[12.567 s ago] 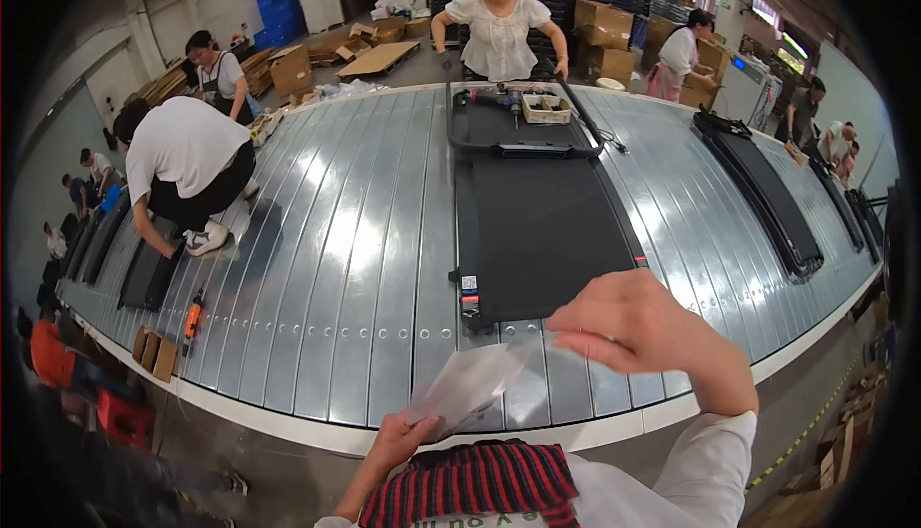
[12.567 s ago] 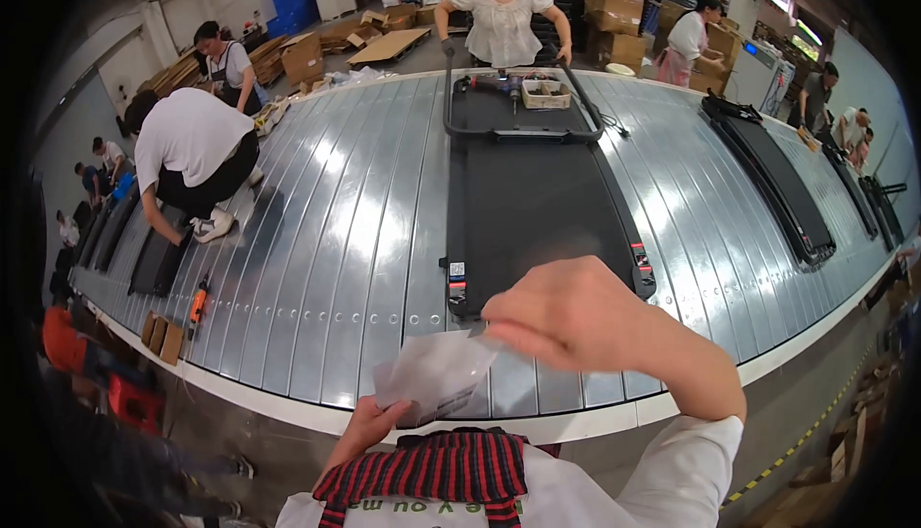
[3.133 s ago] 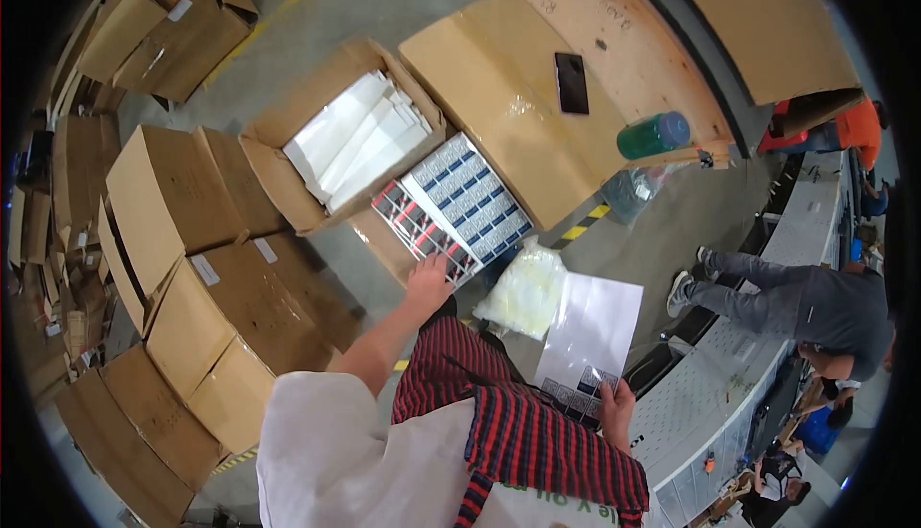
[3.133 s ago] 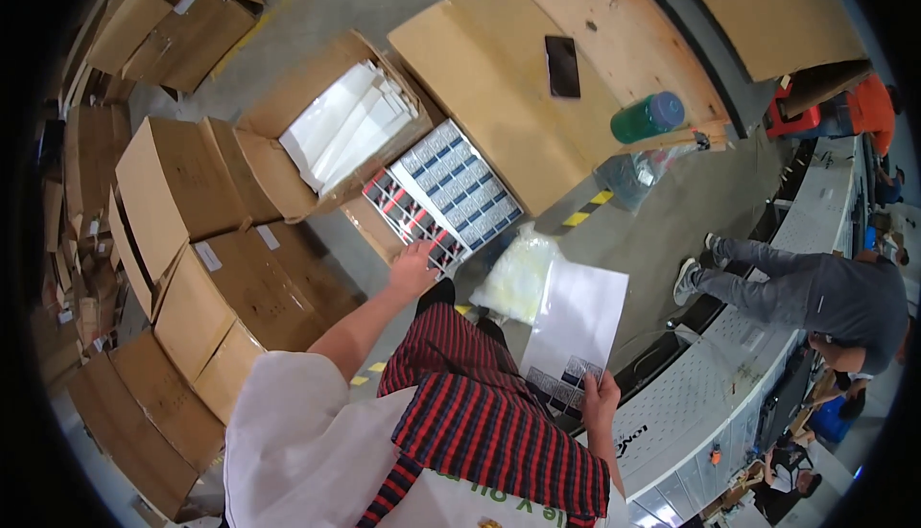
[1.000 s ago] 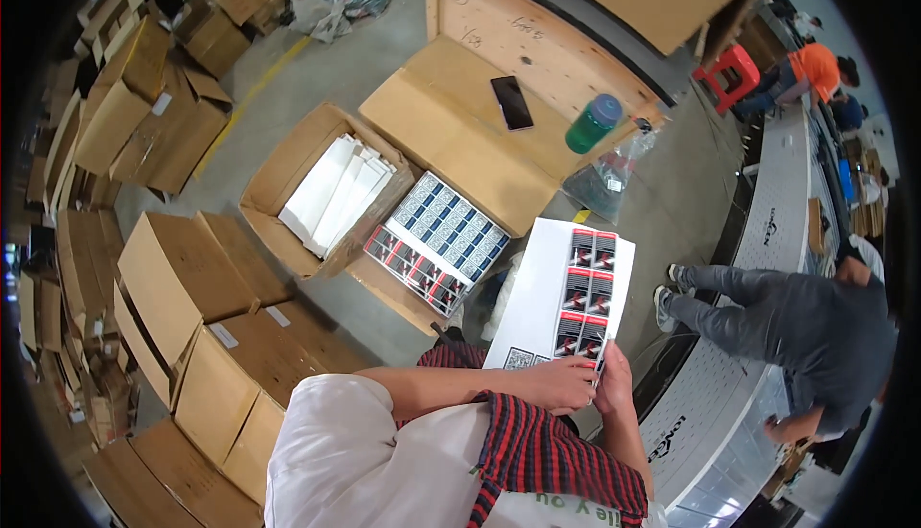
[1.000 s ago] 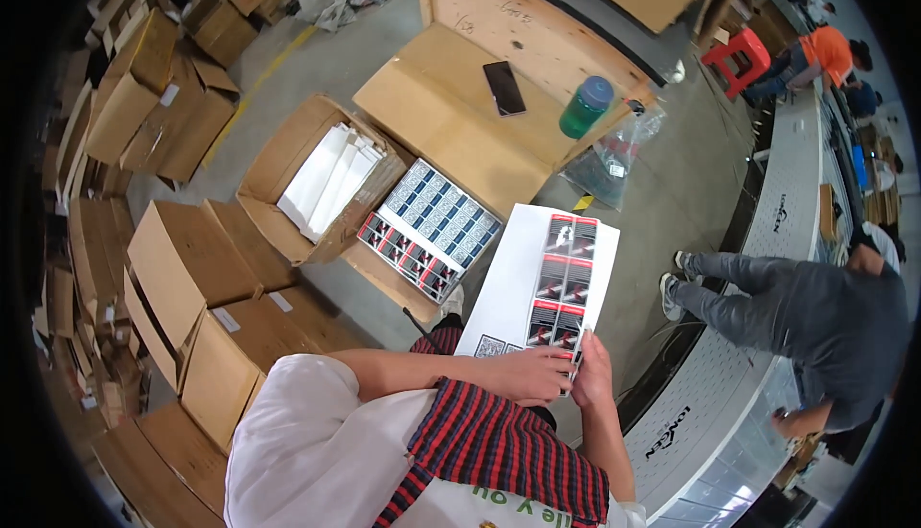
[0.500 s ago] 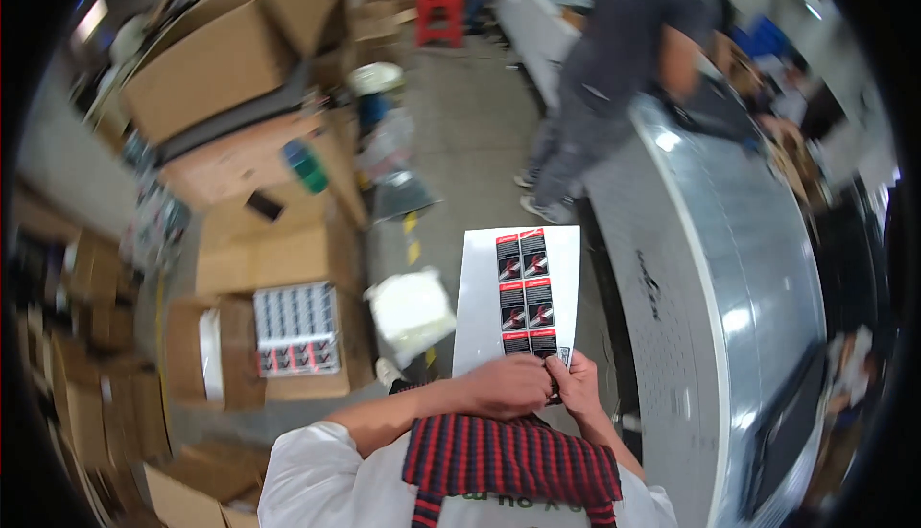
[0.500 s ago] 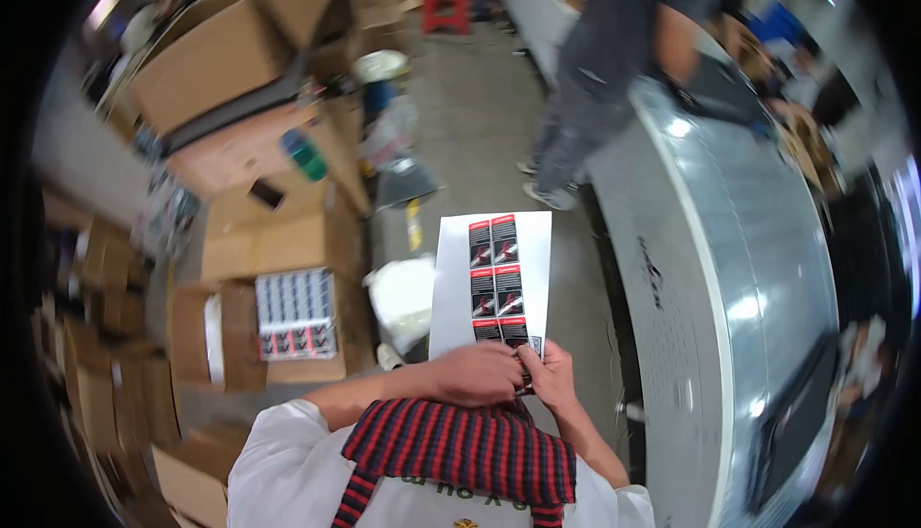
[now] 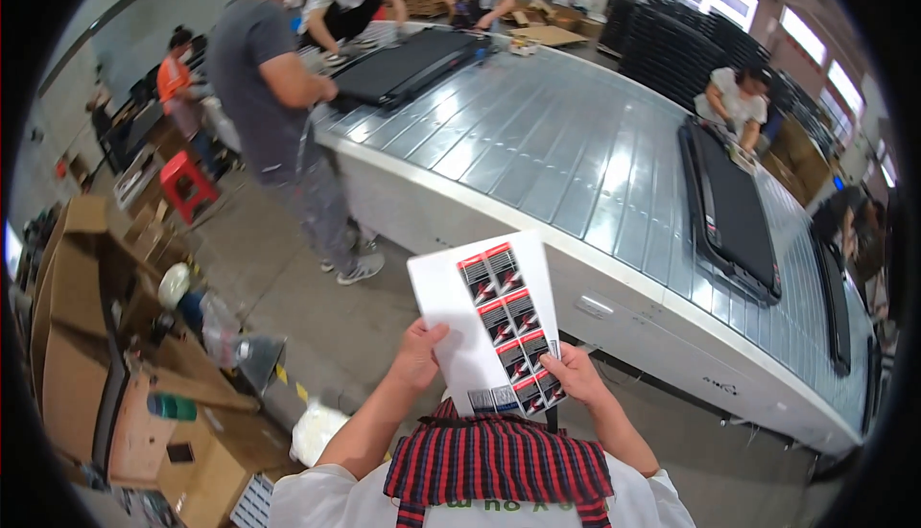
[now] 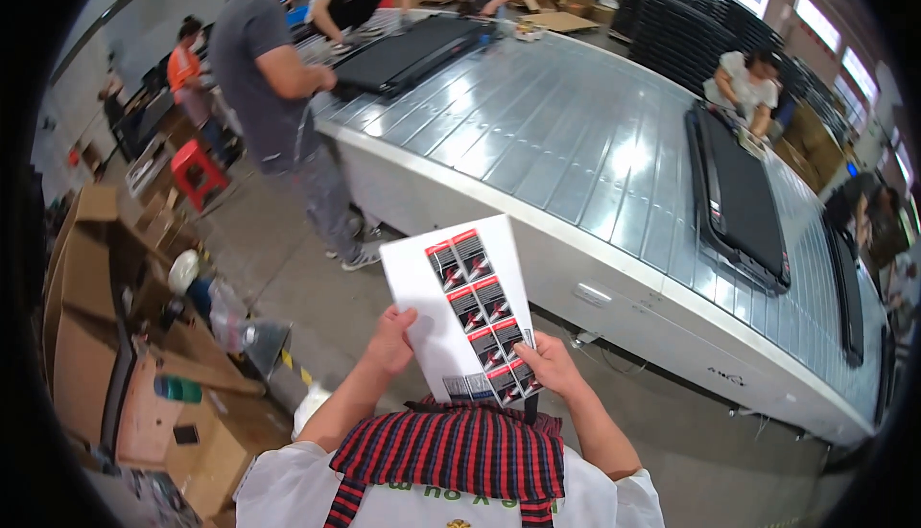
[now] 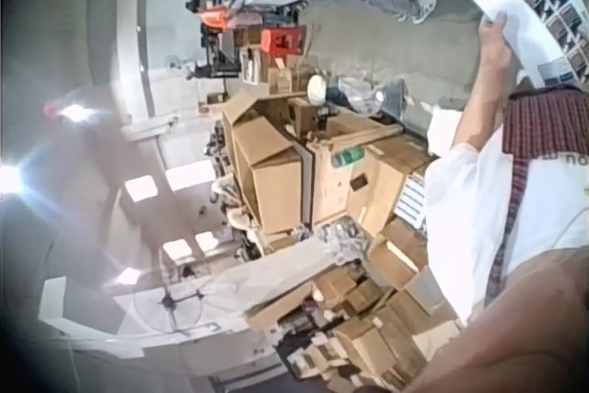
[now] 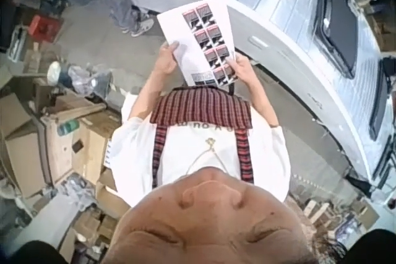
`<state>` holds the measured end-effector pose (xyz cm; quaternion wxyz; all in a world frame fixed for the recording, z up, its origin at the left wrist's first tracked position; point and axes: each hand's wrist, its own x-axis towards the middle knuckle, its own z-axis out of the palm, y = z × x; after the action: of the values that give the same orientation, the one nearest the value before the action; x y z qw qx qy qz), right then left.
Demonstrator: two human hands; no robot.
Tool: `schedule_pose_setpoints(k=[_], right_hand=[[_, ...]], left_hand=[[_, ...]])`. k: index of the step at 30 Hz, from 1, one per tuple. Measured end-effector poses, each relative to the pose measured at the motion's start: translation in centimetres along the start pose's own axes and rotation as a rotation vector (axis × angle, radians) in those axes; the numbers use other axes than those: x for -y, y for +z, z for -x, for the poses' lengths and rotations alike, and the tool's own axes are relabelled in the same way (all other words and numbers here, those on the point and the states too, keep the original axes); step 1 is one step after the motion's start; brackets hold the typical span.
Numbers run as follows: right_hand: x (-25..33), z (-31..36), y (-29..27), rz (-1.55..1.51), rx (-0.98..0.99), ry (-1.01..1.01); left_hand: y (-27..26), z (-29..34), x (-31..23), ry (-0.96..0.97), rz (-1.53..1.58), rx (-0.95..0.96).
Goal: Applying product labels and QR code stickers to treadmills on an assembly line.
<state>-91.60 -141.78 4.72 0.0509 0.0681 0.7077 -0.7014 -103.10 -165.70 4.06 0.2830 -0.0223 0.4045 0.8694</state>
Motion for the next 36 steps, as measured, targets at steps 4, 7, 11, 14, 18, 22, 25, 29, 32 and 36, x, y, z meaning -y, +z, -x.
schedule_pose_setpoints(k=[4,7,11,14,18,22,25,29,32,36], right_hand=[[1.3,0.7,0.4,0.069,-0.068,0.06],[2.9,0.4,1.4,0.25,-0.124,0.039],[3.0,0.6,1.5,0.075,-0.243,0.008],[3.2,1.6,0.5,0.145,-0.295,0.135],[-0.2,0.8,0.1,0.072,-0.399,-0.156],[3.7,1.0,-0.7,0.197,-0.35,0.077],[1.7,1.4,-2.8,0.217,-0.49,-0.052],[1.7,1.6,-7.8,0.214,-0.52,-0.035],[2.5,1.9,-11.8,0.081,-0.58,0.007],[2.7,2.6,-17.3,-0.081,-0.625,-0.023]], left_hand=[[-0.2,-3.6,-1.2,-0.054,-0.069,0.054],[0.3,-4.1,-0.1,-0.093,-0.082,0.062],[2.4,-3.3,-0.1,0.017,-0.111,0.045],[3.6,-3.7,-0.6,0.042,-0.121,0.108],[5.2,-6.0,-0.7,0.017,-0.183,0.17],[6.7,-9.3,-1.3,-0.081,-0.288,0.177],[8.7,-11.4,0.5,-0.136,-0.337,0.25],[13.7,-13.2,2.3,-0.135,-0.364,0.279],[17.5,-14.8,5.0,-0.111,-0.348,0.279],[21.1,-17.0,7.7,-0.121,-0.338,0.304]])
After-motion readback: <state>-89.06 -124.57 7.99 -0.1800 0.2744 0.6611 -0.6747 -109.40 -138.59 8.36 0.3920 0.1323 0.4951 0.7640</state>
